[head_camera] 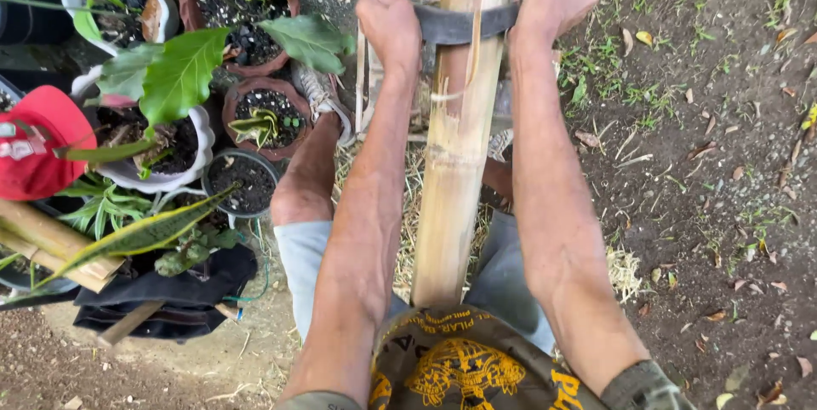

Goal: Shave the outer layer of a bamboo pole using a curved blade tool.

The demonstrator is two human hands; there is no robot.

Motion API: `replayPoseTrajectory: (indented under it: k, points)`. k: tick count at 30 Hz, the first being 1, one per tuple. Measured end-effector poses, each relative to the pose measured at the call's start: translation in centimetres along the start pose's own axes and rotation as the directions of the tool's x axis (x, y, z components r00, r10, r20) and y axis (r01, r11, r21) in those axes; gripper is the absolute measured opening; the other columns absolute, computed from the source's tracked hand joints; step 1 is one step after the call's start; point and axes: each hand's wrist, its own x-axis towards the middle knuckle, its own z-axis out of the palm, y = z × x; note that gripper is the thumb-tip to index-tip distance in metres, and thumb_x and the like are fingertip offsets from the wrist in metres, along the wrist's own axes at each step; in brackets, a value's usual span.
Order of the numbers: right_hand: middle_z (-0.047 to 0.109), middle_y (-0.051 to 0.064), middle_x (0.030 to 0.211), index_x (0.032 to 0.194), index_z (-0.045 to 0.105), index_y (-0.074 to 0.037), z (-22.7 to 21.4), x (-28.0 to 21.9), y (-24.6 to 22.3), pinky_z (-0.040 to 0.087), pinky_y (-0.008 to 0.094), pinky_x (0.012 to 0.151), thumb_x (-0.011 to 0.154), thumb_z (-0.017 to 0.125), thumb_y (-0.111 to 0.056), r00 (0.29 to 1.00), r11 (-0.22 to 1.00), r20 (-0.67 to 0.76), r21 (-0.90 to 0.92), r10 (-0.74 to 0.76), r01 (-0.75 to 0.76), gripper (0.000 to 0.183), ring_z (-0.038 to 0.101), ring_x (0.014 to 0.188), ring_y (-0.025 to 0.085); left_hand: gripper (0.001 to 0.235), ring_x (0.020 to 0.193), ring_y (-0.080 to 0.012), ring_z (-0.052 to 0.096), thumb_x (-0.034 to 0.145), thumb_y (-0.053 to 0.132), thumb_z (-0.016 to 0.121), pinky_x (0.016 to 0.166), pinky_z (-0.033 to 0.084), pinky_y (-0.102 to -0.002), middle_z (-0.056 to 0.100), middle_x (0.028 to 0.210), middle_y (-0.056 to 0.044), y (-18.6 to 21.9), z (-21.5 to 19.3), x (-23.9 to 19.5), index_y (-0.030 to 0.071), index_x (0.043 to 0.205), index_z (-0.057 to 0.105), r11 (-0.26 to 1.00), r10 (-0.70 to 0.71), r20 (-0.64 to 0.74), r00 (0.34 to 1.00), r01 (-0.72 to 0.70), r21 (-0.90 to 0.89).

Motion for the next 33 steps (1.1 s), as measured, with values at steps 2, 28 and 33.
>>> replayPoseTrajectory:
  k: [2,28,33]
  points:
    - [0.057,0.009,0.065,0.079,0.056,0.004,1.7,1.8,0.3,0.052,0.045,0.058,0.089,0.061,-0.027,1.0,1.0,-0.009,0.01,0.003,-0.003,0.033,0.059,0.059,0.021,0.039,0.065,-0.031,0.062,0.106,0.023,0.046,0.067,0.049,-0.047,0.065,0.073,-0.018,0.8,2.1,2.1,-0.006,0.082,0.055,0.995,0.09,-0.052,0.995,-0.088,0.039]
    - [0.055,0.007,0.077,0.091,0.06,0.005,-13.3,-10.0,3.3,0.045,0.041,0.065,0.098,0.058,-0.02,0.993,1.0,0.115,-0.02,-0.018,0.02,0.026,0.052,0.067,0.02,0.039,0.067,-0.0372,0.062,0.105,0.023,0.043,0.07,0.046,-0.052,0.063,0.073,-0.024,-4.4,-11.8,-11.9,-0.007,0.085,0.057,0.994,0.045,0.027,0.999,-0.047,0.097]
    - [0.063,0.013,0.082,0.096,0.06,0.007,-14.3,-10.6,5.2,0.049,0.042,0.072,0.097,0.06,-0.021,0.992,0.981,-0.002,-0.153,-0.124,0.122,0.028,0.058,0.072,0.023,0.038,0.07,-0.0438,0.062,0.103,0.024,0.048,0.073,0.046,-0.053,0.064,0.075,-0.027,-3.9,-12.2,-12.4,-0.008,0.088,0.06,0.983,0.02,0.027,0.999,-0.024,0.184]
